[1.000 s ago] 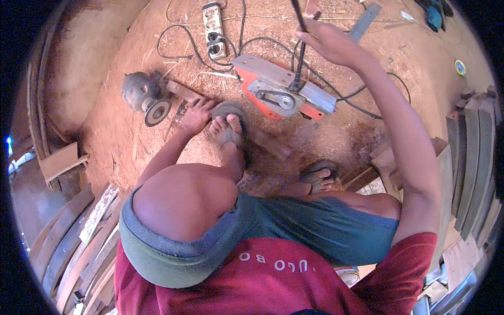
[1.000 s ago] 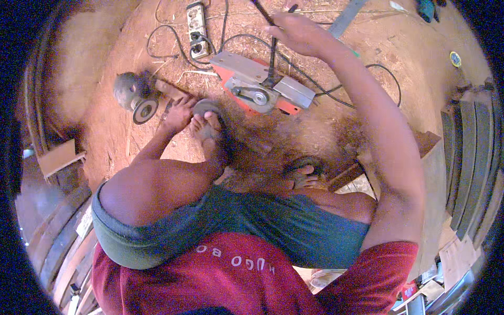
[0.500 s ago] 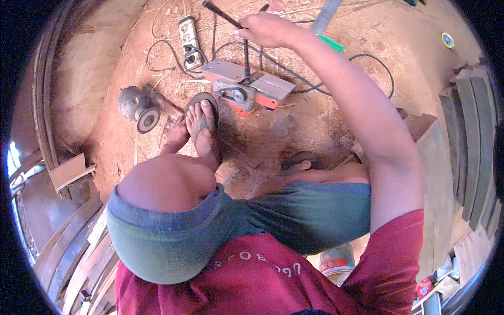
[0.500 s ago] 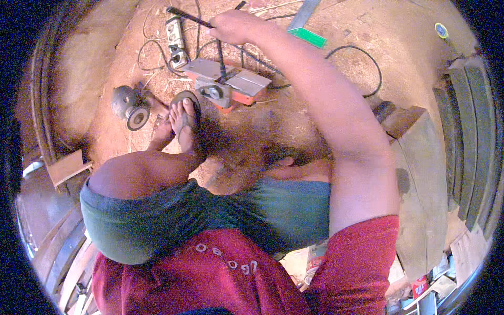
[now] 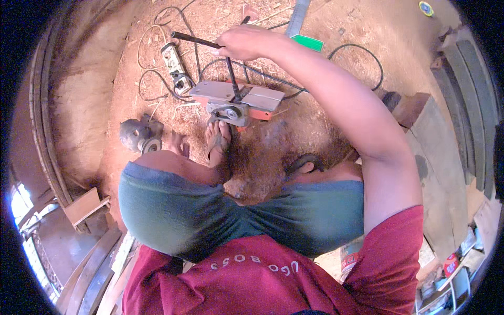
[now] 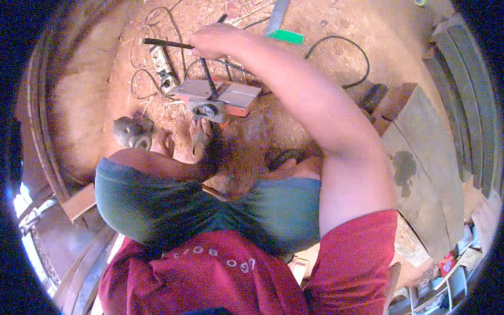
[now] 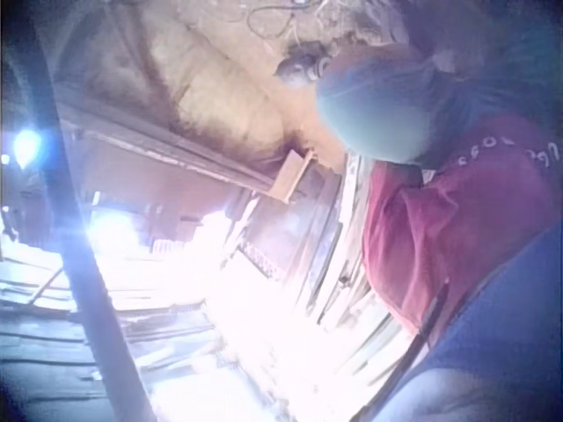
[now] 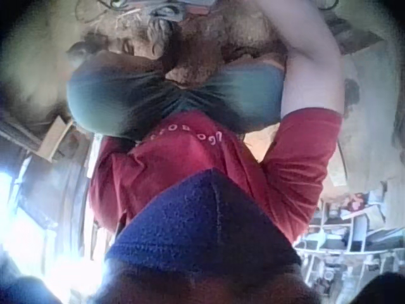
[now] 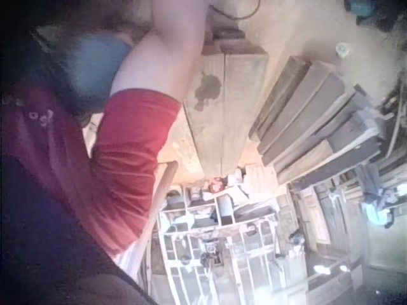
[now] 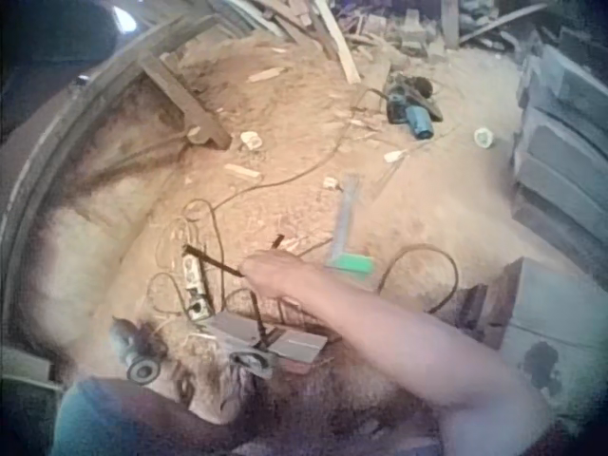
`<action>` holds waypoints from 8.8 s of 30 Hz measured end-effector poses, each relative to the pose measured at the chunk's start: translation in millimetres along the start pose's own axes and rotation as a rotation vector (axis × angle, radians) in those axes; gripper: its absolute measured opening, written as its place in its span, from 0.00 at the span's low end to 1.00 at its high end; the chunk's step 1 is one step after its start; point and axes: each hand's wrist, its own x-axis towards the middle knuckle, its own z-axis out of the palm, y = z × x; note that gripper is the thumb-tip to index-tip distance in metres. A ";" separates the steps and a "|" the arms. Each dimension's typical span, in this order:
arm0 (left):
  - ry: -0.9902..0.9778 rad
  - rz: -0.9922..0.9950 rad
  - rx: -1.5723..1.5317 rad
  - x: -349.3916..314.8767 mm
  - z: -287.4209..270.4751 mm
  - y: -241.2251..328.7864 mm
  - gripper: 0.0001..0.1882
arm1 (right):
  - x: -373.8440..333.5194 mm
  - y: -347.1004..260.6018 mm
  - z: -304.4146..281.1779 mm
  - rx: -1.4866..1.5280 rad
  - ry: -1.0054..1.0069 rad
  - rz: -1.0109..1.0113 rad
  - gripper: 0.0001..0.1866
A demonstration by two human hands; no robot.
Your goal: The person cleans a wood planer tool by hand and with a small green plastic scraper, then uses a T-handle wrench to tighten screws on the tool's base.
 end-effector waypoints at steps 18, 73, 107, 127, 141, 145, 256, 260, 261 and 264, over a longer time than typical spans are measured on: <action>0.377 0.969 -0.663 85.8 16.6 127.0 0.27 | -12.5 -24.2 -24.5 -0.421 0.132 0.232 0.19; -0.054 -0.381 -2.301 268.5 -69.6 230.4 0.22 | 5.7 4.0 -50.5 -0.538 -0.262 0.128 0.20; 0.531 1.016 -1.535 188.9 -70.4 221.5 0.15 | 30.2 74.4 -10.5 -0.698 0.054 -0.351 0.28; -0.126 -0.089 -2.559 254.5 -121.8 236.4 0.22 | -41.3 -34.3 -75.7 -0.618 0.096 0.033 0.12; -0.519 -0.026 -2.551 287.1 -72.1 235.2 0.24 | -34.9 -66.0 -52.8 -0.789 0.027 0.170 0.06; -0.552 -0.056 -2.557 291.8 -65.0 236.3 0.25 | -31.6 -76.4 -49.7 -0.807 -0.001 0.217 0.06; 0.403 0.845 -0.729 77.9 9.6 141.9 0.25 | -53.3 -5.1 89.0 0.248 -0.148 0.121 0.14; 0.389 0.855 -0.706 79.4 8.8 141.8 0.25 | -53.2 -3.4 90.4 0.218 -0.177 0.110 0.15; 0.388 0.857 -0.709 79.7 7.6 142.3 0.25 | -52.6 -4.3 90.0 0.205 -0.188 0.114 0.15; 0.395 0.844 -0.703 78.6 4.7 144.1 0.25 | -48.7 -15.7 80.7 0.137 -0.251 0.132 0.15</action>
